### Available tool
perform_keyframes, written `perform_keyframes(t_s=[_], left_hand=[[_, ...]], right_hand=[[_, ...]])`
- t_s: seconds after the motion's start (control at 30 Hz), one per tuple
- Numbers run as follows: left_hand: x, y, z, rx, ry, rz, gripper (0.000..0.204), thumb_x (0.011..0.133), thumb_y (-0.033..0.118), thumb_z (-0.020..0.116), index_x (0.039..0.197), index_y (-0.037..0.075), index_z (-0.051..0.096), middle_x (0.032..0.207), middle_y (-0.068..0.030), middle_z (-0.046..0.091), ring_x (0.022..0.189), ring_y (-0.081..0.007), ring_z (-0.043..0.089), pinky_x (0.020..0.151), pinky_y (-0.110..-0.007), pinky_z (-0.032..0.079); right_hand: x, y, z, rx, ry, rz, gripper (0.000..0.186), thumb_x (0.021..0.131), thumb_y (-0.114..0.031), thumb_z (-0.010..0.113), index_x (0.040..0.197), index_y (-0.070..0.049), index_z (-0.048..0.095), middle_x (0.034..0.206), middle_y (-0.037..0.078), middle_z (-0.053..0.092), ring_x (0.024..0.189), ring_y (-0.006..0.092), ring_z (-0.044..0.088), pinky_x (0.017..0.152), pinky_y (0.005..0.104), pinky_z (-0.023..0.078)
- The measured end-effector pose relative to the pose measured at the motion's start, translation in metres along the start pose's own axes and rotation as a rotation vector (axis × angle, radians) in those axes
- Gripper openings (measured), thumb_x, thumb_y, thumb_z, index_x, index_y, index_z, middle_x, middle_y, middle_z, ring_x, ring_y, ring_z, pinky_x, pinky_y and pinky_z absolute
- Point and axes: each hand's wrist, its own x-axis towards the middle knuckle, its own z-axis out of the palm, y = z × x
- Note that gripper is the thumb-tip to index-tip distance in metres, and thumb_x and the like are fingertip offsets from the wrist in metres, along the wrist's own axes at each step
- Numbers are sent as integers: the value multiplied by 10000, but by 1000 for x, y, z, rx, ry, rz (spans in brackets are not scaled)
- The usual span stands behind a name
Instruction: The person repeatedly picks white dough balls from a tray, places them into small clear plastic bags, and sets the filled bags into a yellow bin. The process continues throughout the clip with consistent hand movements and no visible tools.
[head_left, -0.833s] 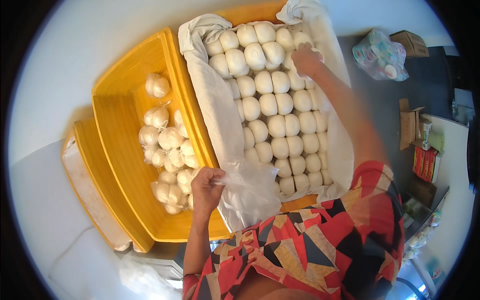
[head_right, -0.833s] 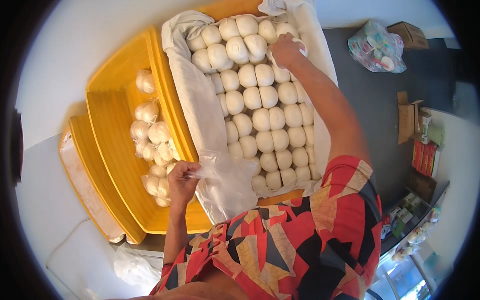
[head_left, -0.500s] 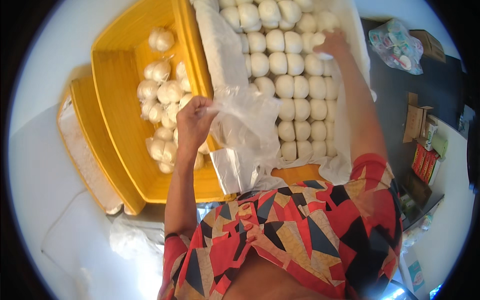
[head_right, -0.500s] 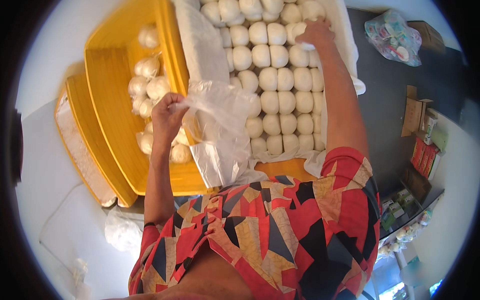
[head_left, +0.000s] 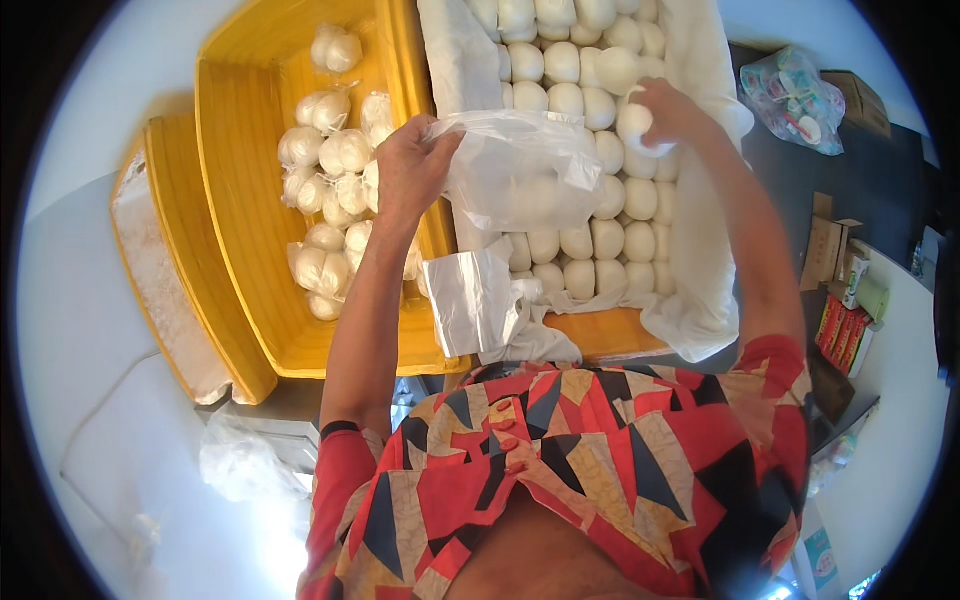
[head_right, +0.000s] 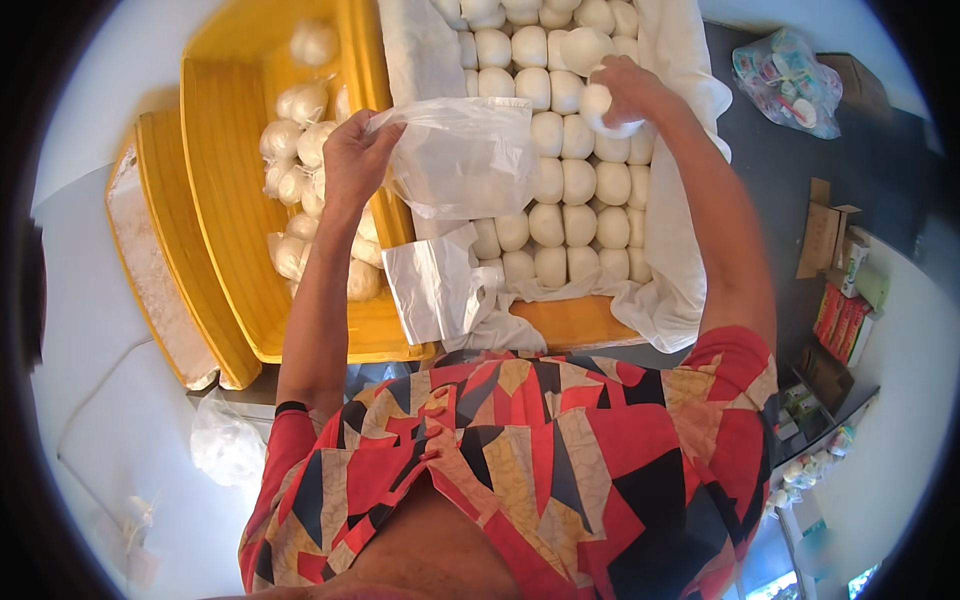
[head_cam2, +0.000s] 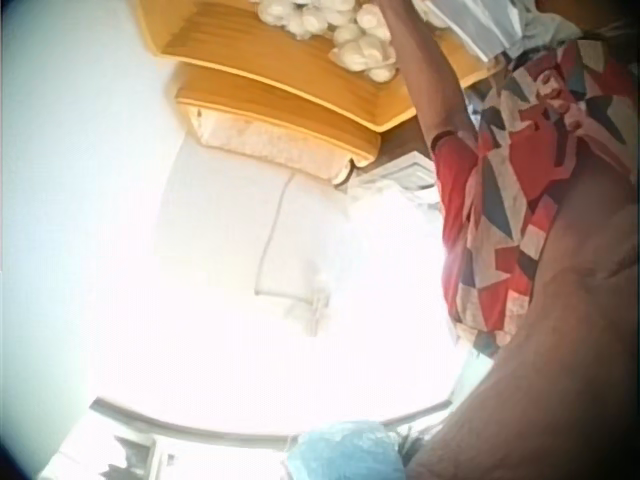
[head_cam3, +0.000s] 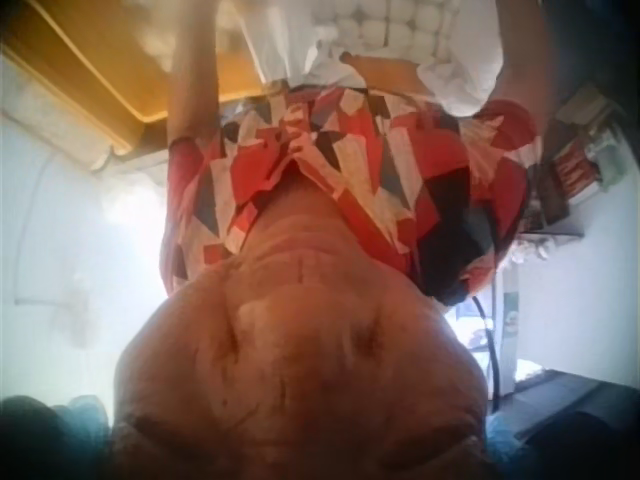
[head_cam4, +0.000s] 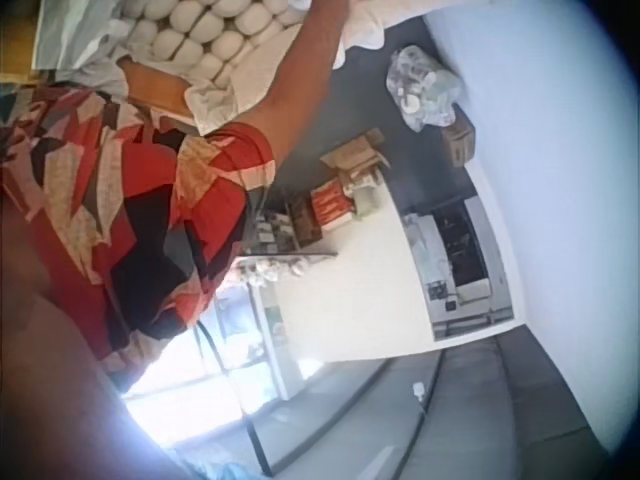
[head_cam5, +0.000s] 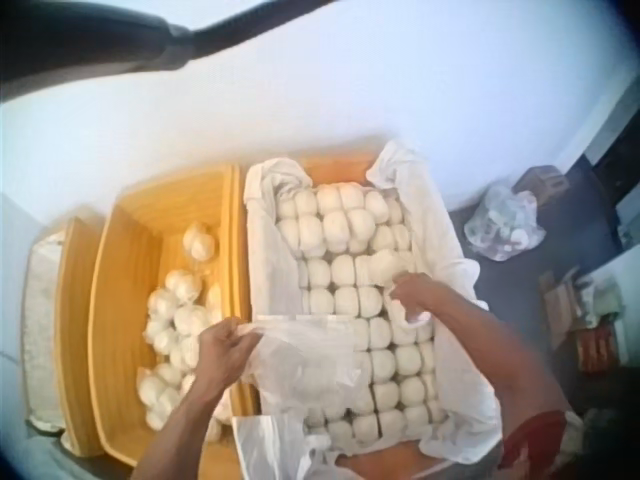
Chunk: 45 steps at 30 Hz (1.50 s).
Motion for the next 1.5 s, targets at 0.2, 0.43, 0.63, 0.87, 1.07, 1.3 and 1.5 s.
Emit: perform_keyframes(t_s=[0.2,0.43,0.63,0.87,1.07,1.3,1.5], left_hand=[[-4,4,6,189,-14,55,182,837,164,695,889,-3,647,706,-50,645,620,-65,542,569,-253,457],[-61,29,0,143,-246,312,136,830,114,680,920,15,658,700,-84,639,598,-110,566,561,-271,471],[-107,19,-9,188,-176,624,153,791,36,673,943,22,673,794,-161,677,700,-253,685,636,-310,537],[-98,5,-65,305,-127,322,279,821,239,719,730,-8,625,582,-155,573,502,-228,556,516,-353,448],[-100,-8,-94,-144,-276,-34,380,861,316,672,628,31,576,571,-49,554,544,-150,546,544,-308,436],[-149,15,-124,-836,-418,-80,223,909,203,581,785,21,620,780,-75,642,799,-172,627,823,-318,472],[-187,27,-155,-745,-537,105,286,914,139,561,1115,-54,625,1081,-147,663,842,-182,673,811,-314,528]], right_hand=[[-112,-114,-50,1404,478,-174,668,564,-178,831,1158,-4,578,1311,164,508,1170,275,525,928,424,474],[-99,-196,19,1305,211,-148,654,601,-170,799,1189,-22,555,1317,147,515,1145,223,526,954,345,430],[-108,-229,-20,1020,-1,97,687,747,-404,739,1259,-10,508,1164,193,599,1062,312,566,933,369,436],[-159,-257,-30,38,-97,-34,306,772,-292,689,863,-12,608,1048,142,578,1019,318,582,812,418,488],[-167,-268,-26,-439,202,-397,111,661,-51,622,770,-74,613,744,17,551,853,190,589,669,362,491],[-190,-276,-48,-213,534,-607,102,663,-28,603,700,-88,530,696,22,516,700,209,546,573,332,436],[-188,-314,-70,-219,776,-620,107,691,-76,623,700,-88,517,689,33,504,676,207,553,551,329,437]])
